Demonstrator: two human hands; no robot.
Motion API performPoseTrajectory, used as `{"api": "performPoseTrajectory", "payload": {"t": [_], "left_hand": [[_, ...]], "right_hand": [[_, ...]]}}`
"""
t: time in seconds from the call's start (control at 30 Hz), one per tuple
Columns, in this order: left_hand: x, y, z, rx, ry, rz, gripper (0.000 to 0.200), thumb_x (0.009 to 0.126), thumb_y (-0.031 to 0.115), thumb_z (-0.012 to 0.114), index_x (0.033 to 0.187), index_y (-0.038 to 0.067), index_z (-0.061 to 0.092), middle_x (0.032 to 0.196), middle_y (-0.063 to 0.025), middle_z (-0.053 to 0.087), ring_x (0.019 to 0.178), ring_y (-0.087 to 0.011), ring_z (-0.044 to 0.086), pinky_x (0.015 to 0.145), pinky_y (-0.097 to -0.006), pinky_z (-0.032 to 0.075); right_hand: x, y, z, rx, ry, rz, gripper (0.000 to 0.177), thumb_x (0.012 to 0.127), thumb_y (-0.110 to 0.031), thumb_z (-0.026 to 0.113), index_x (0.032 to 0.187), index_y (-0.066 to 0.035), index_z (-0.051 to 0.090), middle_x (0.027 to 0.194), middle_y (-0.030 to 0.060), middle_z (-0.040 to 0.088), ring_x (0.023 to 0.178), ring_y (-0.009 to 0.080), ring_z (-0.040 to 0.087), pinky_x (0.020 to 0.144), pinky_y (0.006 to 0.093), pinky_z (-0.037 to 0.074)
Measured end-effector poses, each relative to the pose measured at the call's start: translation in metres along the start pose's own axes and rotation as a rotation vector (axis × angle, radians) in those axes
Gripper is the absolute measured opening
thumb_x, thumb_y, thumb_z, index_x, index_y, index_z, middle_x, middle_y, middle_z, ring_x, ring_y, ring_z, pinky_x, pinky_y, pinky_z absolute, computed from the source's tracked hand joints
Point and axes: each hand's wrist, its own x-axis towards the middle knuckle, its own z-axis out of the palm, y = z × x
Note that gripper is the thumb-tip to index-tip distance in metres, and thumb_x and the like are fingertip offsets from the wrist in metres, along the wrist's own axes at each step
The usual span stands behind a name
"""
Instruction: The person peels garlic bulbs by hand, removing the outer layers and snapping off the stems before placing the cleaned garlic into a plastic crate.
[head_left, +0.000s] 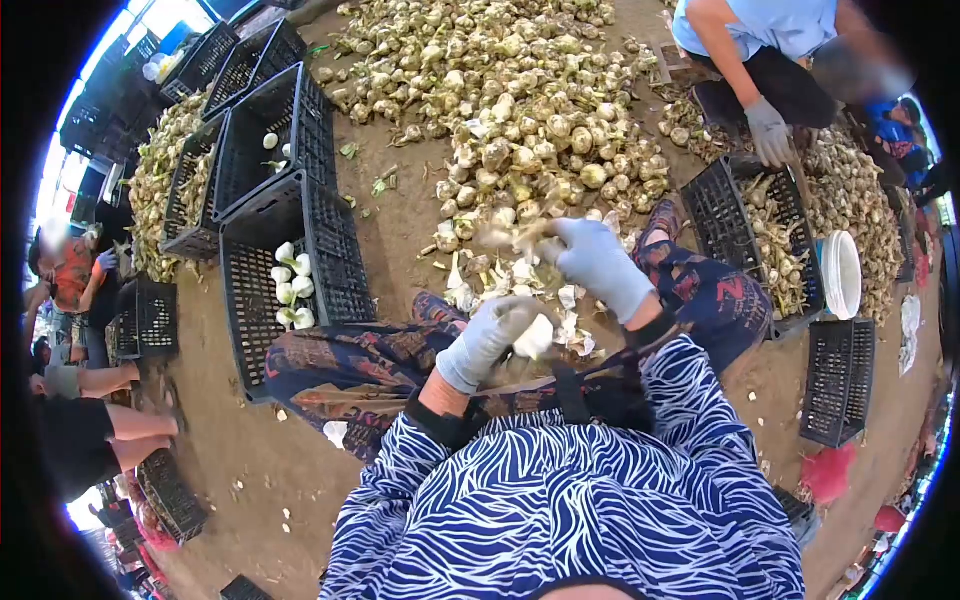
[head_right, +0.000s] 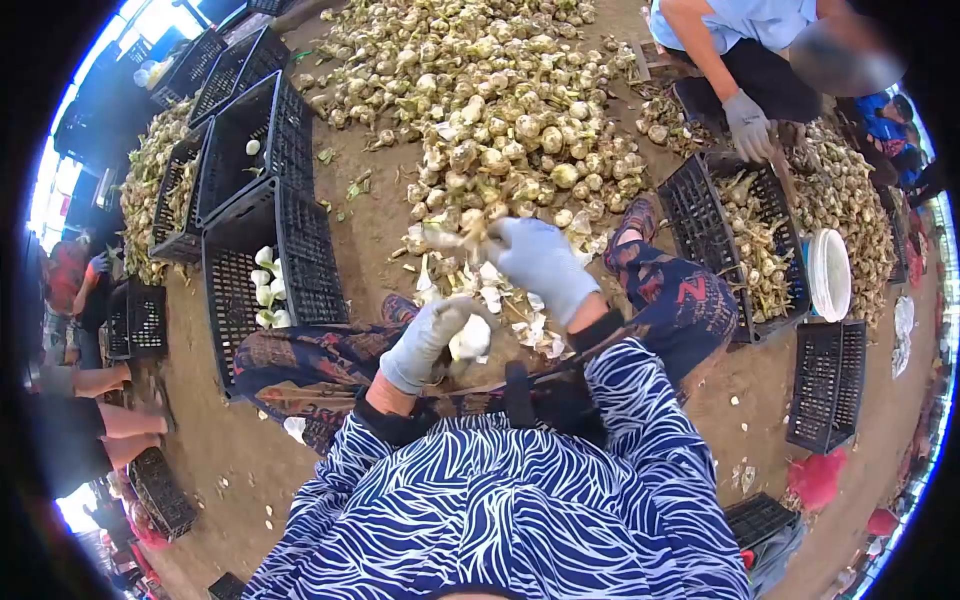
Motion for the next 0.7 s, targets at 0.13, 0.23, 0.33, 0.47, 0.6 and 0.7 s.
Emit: {"api": "performPoseTrajectory", "payload": {"t": [0.13, 0.23, 0.33, 0.47, 0.6, 0.7], "left_hand": [[0.003, 0.017, -0.007, -0.301, 0.213, -0.112, 0.048, 0.098, 0.047, 0.053, 0.111, 0.003, 0.063, 0.088, -0.0014, 0.066, 0.071, -0.0069, 0.062, 0.055, -0.0199, 0.049], [0.019, -0.012, -0.017, -0.16, 0.407, -0.042, 0.041, 0.102, 0.038, 0.049, 0.113, 0.001, 0.063, 0.083, -0.0029, 0.065, 0.067, -0.0084, 0.06, 0.057, -0.0223, 0.048], [0.029, -0.019, -0.015, 0.13, 0.446, 0.185, 0.04, 0.103, 0.034, 0.048, 0.118, 0.0, 0.061, 0.094, -0.0048, 0.067, 0.079, -0.0109, 0.063, 0.065, -0.0255, 0.053], [0.017, 0.022, 0.005, -0.271, 0.44, 0.115, 0.038, 0.101, 0.026, 0.052, 0.122, -0.005, 0.059, 0.106, -0.0112, 0.067, 0.093, -0.0201, 0.068, 0.081, -0.0355, 0.058], [0.019, 0.019, 0.008, -0.002, 0.57, 0.156, 0.027, 0.094, 0.008, 0.061, 0.118, -0.006, 0.062, 0.099, -0.0106, 0.069, 0.08, -0.0171, 0.07, 0.069, -0.0281, 0.059], [0.025, 0.019, 0.019, 0.145, 0.61, 0.195, 0.027, 0.093, 0.012, 0.066, 0.113, -0.006, 0.065, 0.092, -0.0051, 0.07, 0.081, -0.0057, 0.062, 0.069, -0.0198, 0.051]], "right_hand": [[-0.026, -0.001, -0.007, 0.234, 0.19, -0.056, 0.041, 0.089, -0.018, 0.058, 0.13, -0.011, 0.056, 0.111, 0.0151, 0.067, 0.099, 0.034, 0.065, 0.088, 0.0396, 0.051], [-0.051, -0.04, -0.005, 0.438, 0.027, -0.113, 0.053, 0.082, -0.008, 0.067, 0.134, -0.008, 0.053, 0.122, 0.0155, 0.061, 0.107, 0.0294, 0.063, 0.092, 0.0346, 0.05], [-0.052, -0.037, 0.027, 0.575, 0.201, -0.11, 0.05, 0.082, -0.005, 0.067, 0.131, -0.006, 0.057, 0.121, 0.0143, 0.062, 0.108, 0.0252, 0.062, 0.094, 0.0302, 0.048], [-0.049, -0.022, 0.019, 1.23, 0.21, 0.124, 0.038, 0.087, -0.002, 0.063, 0.125, -0.003, 0.062, 0.121, 0.0109, 0.064, 0.11, 0.0201, 0.061, 0.096, 0.028, 0.046], [-0.047, -0.014, 0.022, 1.025, 0.416, -0.03, 0.033, 0.088, 0.002, 0.061, 0.12, -0.002, 0.065, 0.12, 0.0091, 0.065, 0.111, 0.0178, 0.06, 0.095, 0.0277, 0.046], [-0.049, -0.018, 0.024, 0.67, 0.512, -0.146, 0.044, 0.081, 0.006, 0.063, 0.122, -0.009, 0.066, 0.121, 0.0149, 0.064, 0.112, 0.0272, 0.062, 0.093, 0.0323, 0.049]]}}
